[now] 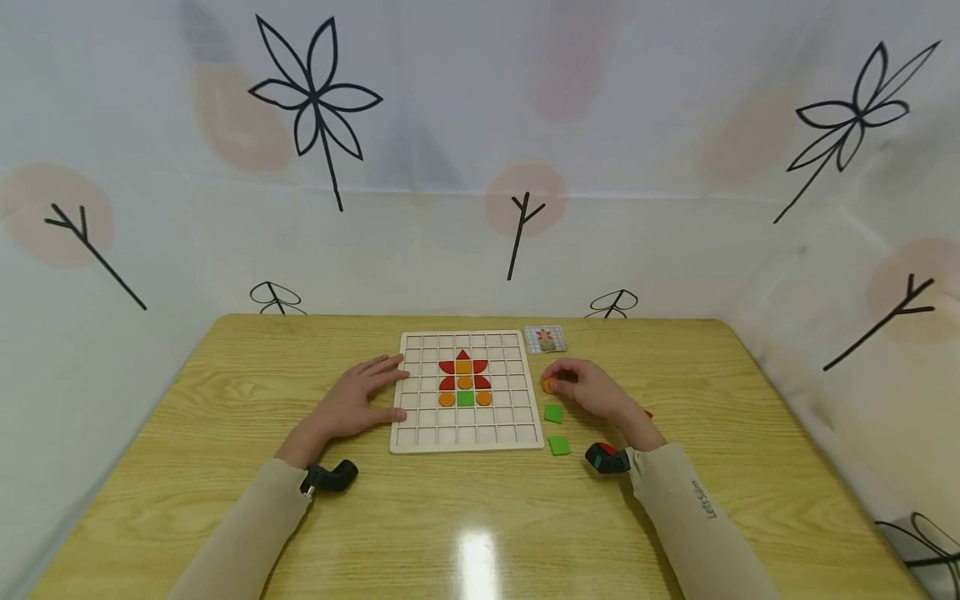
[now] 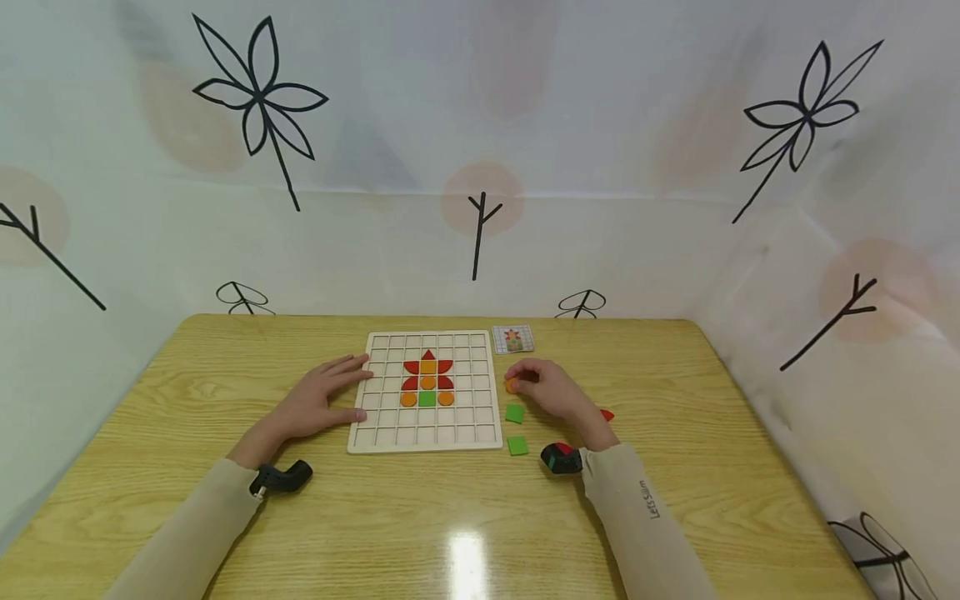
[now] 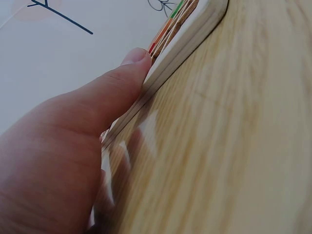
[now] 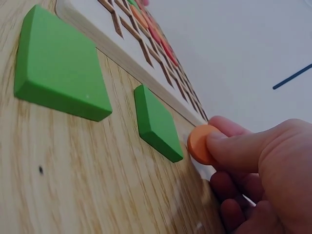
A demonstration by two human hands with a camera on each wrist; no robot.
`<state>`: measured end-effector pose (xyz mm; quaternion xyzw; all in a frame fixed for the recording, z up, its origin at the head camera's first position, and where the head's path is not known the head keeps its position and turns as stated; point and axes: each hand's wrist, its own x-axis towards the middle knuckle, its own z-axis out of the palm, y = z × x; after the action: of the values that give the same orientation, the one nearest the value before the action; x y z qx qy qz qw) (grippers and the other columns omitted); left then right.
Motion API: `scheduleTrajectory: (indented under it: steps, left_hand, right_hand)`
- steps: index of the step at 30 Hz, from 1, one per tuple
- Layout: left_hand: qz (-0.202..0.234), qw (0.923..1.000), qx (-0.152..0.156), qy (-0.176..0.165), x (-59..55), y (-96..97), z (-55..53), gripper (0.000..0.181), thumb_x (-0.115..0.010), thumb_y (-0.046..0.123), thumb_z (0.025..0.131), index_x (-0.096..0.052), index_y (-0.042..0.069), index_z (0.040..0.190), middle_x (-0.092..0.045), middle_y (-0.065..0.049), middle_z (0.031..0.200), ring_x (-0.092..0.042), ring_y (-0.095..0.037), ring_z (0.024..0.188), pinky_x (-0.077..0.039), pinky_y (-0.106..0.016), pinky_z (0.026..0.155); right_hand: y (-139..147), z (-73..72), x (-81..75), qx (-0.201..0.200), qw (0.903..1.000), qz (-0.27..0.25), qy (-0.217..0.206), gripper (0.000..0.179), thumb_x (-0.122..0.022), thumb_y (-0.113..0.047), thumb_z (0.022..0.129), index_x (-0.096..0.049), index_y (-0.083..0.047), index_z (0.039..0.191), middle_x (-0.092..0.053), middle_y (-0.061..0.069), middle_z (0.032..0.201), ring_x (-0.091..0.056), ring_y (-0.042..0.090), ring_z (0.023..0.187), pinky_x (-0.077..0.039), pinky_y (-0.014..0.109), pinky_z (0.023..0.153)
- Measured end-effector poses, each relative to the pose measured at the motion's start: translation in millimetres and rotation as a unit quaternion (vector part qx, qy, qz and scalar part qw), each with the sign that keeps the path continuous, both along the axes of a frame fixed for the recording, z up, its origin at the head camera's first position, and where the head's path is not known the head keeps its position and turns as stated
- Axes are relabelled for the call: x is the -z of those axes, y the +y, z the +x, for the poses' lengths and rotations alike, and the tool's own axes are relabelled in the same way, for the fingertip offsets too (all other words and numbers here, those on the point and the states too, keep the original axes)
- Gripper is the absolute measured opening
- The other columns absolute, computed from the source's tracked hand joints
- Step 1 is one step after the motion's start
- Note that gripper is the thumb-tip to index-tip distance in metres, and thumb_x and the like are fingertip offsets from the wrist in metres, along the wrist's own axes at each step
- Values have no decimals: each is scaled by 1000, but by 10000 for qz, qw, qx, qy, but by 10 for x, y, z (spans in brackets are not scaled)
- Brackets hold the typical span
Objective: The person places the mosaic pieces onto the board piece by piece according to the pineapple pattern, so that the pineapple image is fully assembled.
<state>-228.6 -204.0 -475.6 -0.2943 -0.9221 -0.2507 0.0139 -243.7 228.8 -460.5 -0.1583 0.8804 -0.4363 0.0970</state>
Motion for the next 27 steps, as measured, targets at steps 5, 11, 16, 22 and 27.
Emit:
scheduleTrajectory:
  steps: [5,11,16,22,27]
  left_hand:
    - [-11,10000,3,-4,-12,4,-8,72,-69,57,87,-52,20,147,-32,0,161,-24,-32,147,-18,-61,115]
    - [53,10000,48,57,-4,-1,-23,72,-69,57,87,-53,19,147,-33,-1,160,-25,-32,147,-19,-61,114]
    - [29,9999,46,88,-2,-12,-34,73,-69,58,87,-53,19,146,-34,-2,160,-25,-32,147,-19,-61,114]
    - [-67,10000,-22,12,20,-22,-39,73,-67,60,87,-52,21,147,-32,1,160,-24,-30,148,-19,-59,115]
    - [-31,10000,-5,29,32,-24,-30,74,-68,60,87,-53,20,147,-33,0,160,-25,-31,147,-19,-60,115]
  right_hand:
    - [-5,13,-17,235,9997,30,100,16,-59,-11,101,-71,-8,112,-66,8,115,-55,25,105,-42,42,95]
    - [-11,22,-58,453,9969,34,647,17,-59,-7,100,-70,-5,114,-67,10,113,-59,26,98,-47,41,87]
    - [-47,33,-92,631,9930,153,989,13,-63,-5,98,-71,-6,109,-65,9,113,-63,27,98,-50,42,85]
    - [-110,63,-151,727,9919,120,1039,11,-66,-8,97,-75,-8,102,-67,5,108,-62,23,95,-51,37,80]
    - [-176,122,-190,563,9921,-260,1088,12,-69,-7,95,-76,-6,104,-68,7,111,-62,24,99,-54,35,83]
